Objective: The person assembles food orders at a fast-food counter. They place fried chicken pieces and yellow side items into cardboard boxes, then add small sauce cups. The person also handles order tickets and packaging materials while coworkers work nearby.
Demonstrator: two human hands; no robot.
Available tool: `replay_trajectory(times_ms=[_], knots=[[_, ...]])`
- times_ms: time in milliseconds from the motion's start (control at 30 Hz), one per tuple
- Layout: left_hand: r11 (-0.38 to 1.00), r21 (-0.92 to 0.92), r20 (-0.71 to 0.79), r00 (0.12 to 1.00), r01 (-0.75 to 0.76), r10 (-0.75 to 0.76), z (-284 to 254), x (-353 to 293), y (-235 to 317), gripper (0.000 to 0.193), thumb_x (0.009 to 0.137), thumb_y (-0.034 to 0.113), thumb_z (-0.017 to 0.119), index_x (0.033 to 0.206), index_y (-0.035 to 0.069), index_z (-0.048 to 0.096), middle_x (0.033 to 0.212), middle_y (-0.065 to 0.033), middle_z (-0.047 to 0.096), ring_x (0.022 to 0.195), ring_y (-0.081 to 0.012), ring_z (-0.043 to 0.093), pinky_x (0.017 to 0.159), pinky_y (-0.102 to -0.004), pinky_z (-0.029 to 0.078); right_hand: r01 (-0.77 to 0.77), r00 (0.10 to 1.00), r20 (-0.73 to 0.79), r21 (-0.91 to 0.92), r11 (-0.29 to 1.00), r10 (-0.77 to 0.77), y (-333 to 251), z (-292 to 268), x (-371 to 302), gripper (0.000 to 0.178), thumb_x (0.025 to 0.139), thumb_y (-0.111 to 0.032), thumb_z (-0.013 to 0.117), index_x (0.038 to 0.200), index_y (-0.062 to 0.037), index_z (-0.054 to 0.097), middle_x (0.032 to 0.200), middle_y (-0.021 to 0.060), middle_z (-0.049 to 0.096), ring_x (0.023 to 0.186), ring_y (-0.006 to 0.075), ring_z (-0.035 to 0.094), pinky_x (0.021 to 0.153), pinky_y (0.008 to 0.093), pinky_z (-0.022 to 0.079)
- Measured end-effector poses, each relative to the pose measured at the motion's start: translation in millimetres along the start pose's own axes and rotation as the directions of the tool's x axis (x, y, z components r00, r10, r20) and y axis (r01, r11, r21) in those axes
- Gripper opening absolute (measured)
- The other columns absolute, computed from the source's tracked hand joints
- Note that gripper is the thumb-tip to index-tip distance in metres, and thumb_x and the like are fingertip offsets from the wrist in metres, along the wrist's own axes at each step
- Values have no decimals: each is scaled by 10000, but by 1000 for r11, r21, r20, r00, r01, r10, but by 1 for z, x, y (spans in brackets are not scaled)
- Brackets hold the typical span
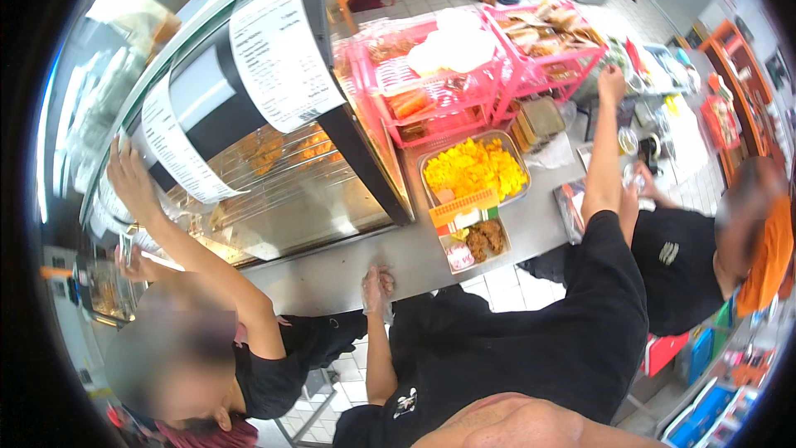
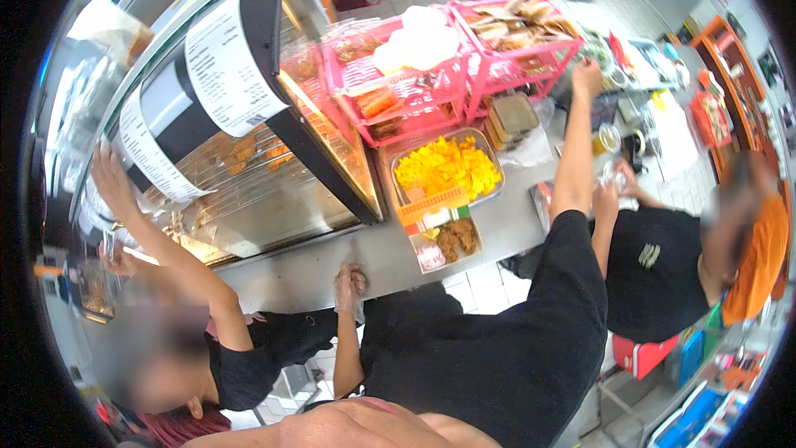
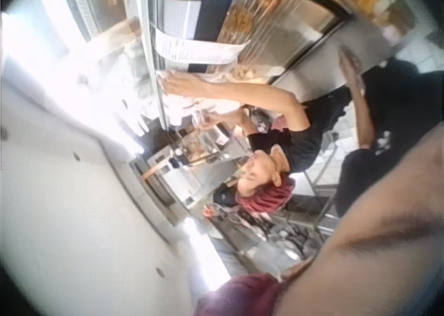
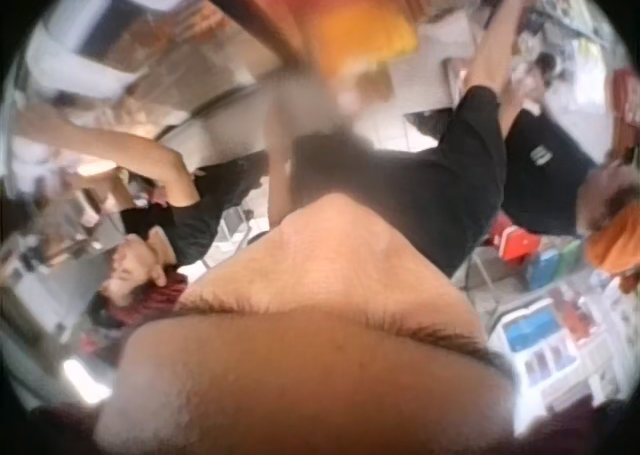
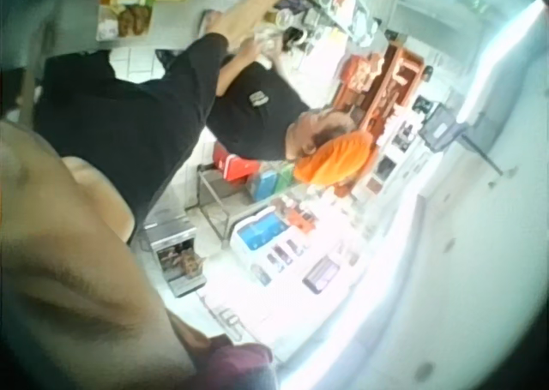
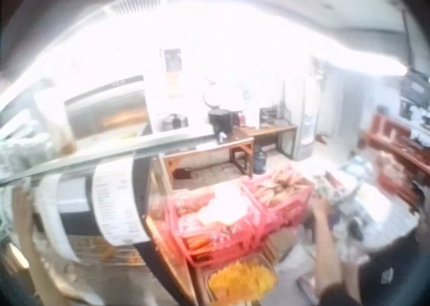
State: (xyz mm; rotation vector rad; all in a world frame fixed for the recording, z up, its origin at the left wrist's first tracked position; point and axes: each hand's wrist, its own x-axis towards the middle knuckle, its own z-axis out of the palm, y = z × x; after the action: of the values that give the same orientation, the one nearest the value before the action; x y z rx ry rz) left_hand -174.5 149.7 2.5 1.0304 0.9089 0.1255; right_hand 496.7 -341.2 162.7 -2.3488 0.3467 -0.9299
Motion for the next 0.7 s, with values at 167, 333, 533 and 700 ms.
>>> replay_trajectory(times_ms=[167,333,533,700], knots=[[990,137,-13,999,-32,35,-4,1,-3,475,997,520,558,1023,60,673,689,-17,611,530,-105,565,483,-261,467,663,699,504,-188,725,-508,113,81,88,460,972,-450,536,1206,-77,672,1175,260,665,1080,422,643,908,539,490],[990,127,-37,997,-64,69,-2,-3,0,450,1012,484,555,1032,56,691,717,-31,625,549,-120,590,502,-269,491,568,781,427,-181,803,-455,128,87,114,457,974,-444,537,1207,-74,670,1175,258,666,1079,422,642,909,536,489],[998,-1,-28,998,-62,62,3,-8,0,350,997,417,612,1050,74,653,727,-32,638,564,-121,603,514,-261,488,511,826,376,-189,838,-419,102,74,124,453,975,-438,538,1207,-71,668,1174,256,668,1076,421,642,911,533,488],[1000,1,-14,1000,-20,20,0,-10,5,381,997,438,610,1050,62,648,724,-36,633,572,-124,614,508,-263,502,498,838,349,-173,850,-420,93,72,129,450,976,-432,539,1207,-68,667,1174,254,669,1074,421,642,912,531,488]])
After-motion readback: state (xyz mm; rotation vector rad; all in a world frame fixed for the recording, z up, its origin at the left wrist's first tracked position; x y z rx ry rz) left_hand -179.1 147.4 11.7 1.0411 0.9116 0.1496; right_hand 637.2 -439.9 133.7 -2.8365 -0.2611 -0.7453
